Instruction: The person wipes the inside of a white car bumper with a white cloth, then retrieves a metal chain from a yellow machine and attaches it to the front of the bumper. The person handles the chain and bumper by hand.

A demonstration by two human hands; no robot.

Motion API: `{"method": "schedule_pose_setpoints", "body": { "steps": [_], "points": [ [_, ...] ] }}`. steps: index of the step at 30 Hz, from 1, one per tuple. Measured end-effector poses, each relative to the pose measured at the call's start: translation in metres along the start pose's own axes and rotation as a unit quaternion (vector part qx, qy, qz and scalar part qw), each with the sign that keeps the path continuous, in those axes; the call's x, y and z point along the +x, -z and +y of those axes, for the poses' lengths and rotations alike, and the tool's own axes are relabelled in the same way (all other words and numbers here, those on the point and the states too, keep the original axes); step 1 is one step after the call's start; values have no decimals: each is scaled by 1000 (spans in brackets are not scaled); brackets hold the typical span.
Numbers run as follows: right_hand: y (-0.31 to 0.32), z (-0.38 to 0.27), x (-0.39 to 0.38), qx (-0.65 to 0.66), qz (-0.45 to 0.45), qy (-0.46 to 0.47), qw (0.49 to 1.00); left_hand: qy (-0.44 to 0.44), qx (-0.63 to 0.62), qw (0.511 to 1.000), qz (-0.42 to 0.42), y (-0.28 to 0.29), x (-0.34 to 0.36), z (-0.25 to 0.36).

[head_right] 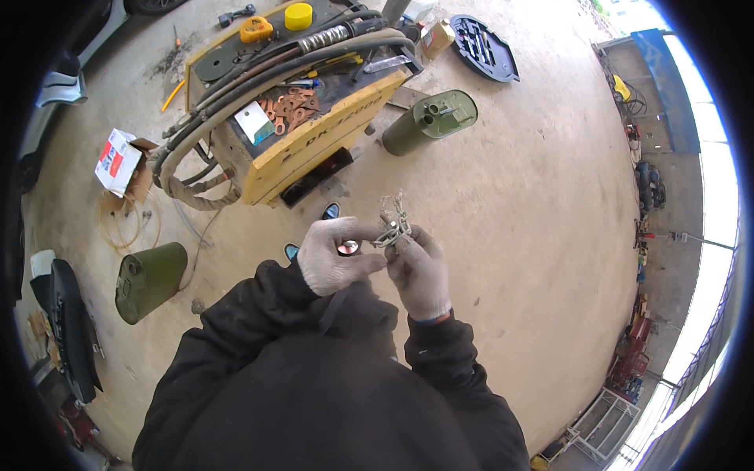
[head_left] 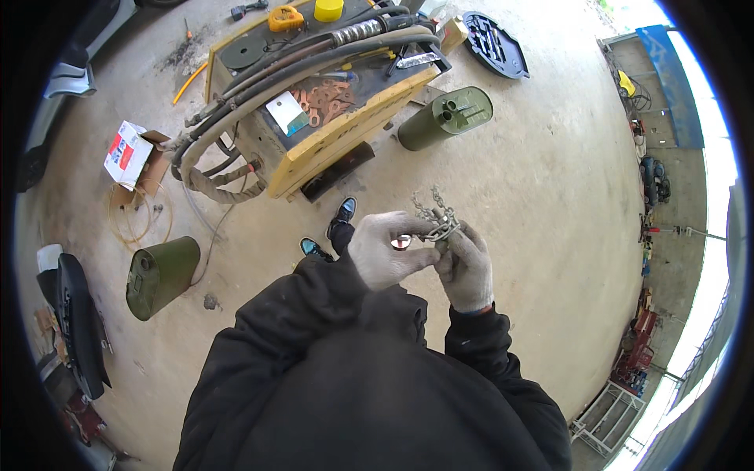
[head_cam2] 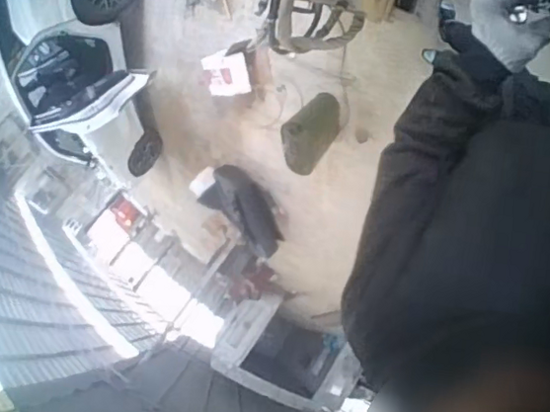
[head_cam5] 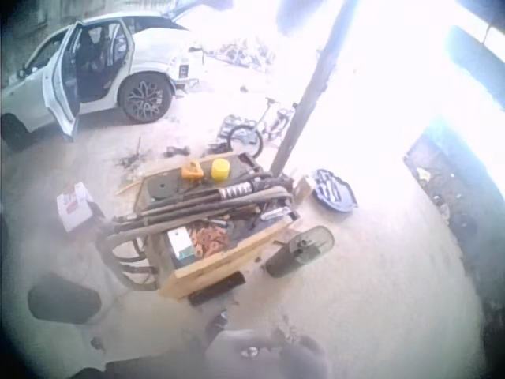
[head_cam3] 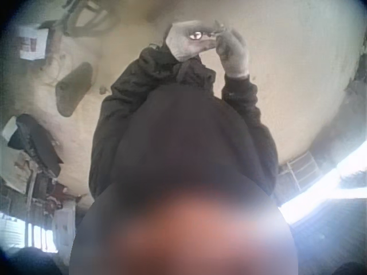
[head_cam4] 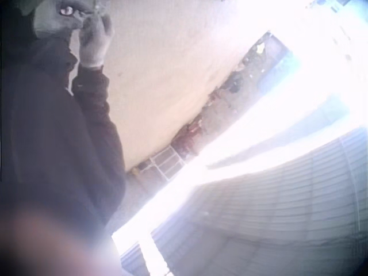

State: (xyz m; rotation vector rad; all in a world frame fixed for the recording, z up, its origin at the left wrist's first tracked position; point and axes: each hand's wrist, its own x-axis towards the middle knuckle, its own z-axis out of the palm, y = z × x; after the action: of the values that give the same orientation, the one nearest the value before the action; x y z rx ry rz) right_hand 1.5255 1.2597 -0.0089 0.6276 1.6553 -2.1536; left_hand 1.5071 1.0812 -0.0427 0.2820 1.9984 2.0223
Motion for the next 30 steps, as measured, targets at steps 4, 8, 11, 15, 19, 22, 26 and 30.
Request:
{"method": "schedule_pose_setpoints", "body": {
  "steps": [4,8,11,15,19,22,26,30],
  "points": [
    [-5,1,-7,-76,-31,133,988,-66,-54,996,6,-4,-5,23],
    [-9,-4,-3,2,-75,77,994,25,-64,997,-36,23,-8,45],
    [-21,-9,5,-88,-109,126,982,71,-118,990,-34,43,-16,57],
    [-36,-10,22,24,-157,73,985,-117,124,985,-26,45,-34,58],
    [-38,3,34,31,-228,46,972,19,-13,993,116,44,-45,39],
    [-41,20,35,-51,-212,13,976,103,-112,982,115,55,-56,18],
    [-49,38,35,-187,-207,36,960,161,-88,980,72,62,-76,-16],
    [-47,43,34,-236,-231,-66,941,141,-113,981,75,48,-86,-47]
  ]
}}
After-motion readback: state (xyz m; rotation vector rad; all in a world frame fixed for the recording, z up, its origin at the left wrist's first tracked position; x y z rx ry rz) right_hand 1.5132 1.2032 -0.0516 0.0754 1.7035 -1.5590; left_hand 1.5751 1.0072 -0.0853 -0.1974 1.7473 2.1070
